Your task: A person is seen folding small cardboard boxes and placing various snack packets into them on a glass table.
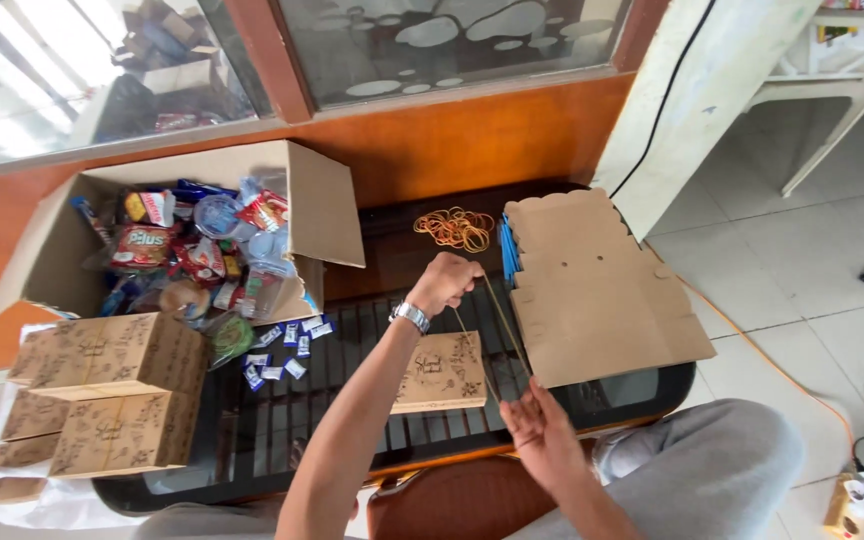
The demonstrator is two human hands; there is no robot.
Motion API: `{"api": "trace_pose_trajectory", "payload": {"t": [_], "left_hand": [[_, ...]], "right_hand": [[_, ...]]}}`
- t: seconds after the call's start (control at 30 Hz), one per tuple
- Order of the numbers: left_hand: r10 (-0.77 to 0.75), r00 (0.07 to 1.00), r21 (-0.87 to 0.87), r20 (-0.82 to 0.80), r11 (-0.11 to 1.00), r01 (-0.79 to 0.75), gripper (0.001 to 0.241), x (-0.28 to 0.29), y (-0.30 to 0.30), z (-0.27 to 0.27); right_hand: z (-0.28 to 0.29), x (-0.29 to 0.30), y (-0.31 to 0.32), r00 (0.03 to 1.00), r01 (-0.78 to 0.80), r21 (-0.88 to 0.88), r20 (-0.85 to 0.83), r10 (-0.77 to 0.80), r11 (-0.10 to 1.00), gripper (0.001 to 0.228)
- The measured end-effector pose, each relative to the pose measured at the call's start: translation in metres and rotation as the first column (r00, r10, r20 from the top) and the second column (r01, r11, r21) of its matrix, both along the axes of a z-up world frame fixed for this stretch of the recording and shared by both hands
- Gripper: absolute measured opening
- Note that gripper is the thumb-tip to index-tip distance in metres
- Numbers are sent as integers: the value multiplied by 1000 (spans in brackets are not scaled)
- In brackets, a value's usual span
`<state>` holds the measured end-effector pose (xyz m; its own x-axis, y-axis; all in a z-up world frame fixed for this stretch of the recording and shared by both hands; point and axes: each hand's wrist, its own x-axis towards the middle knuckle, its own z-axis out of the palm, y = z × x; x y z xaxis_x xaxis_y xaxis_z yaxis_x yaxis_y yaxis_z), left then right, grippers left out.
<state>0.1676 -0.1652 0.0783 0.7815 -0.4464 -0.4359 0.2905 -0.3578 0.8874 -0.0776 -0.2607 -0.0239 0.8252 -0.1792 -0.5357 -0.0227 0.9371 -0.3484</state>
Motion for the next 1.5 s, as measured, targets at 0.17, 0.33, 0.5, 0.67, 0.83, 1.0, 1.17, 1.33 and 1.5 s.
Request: {"api": "trace_pose_trajectory", "payload": {"t": [0.17,0.33,0.5,0.67,0.83,1.0,1.17,1.33,1.5], "left_hand": [[-127,979,312,-160,934,172,22,18,-10,-17],[-288,947,506,-143,801,320,30,26,-27,-52],[-443,860,521,-253,687,507,24,24,-40,-95],[-471,813,504,-341,639,581,19,23,-27,-68],[-481,767,508,-425,574,642,45,16,-16,-39],[-375,815,415,-442,720,556,20,19,-8,-34],[-397,816,461,-420,681,568,35,19,-9,-32],[-338,854,462,-396,730,504,60,14,0,-20],[-322,800,368,-506,759,538,20,19,7,-24]], "right_hand": [[21,-12,42,972,192,238,-178,-151,952,40],[-41,3,32,934,167,66,-330,-137,984,47],[-31,4,38,896,129,209,-443,-23,969,35],[-13,15,46,910,62,263,-412,54,963,45],[10,20,52,898,151,230,-439,-36,961,73],[29,27,56,910,78,208,-415,16,975,66],[-20,27,42,907,48,222,-418,50,974,43],[-15,29,40,894,47,200,-445,48,979,29],[-33,29,40,945,43,218,-326,31,975,23]]}}
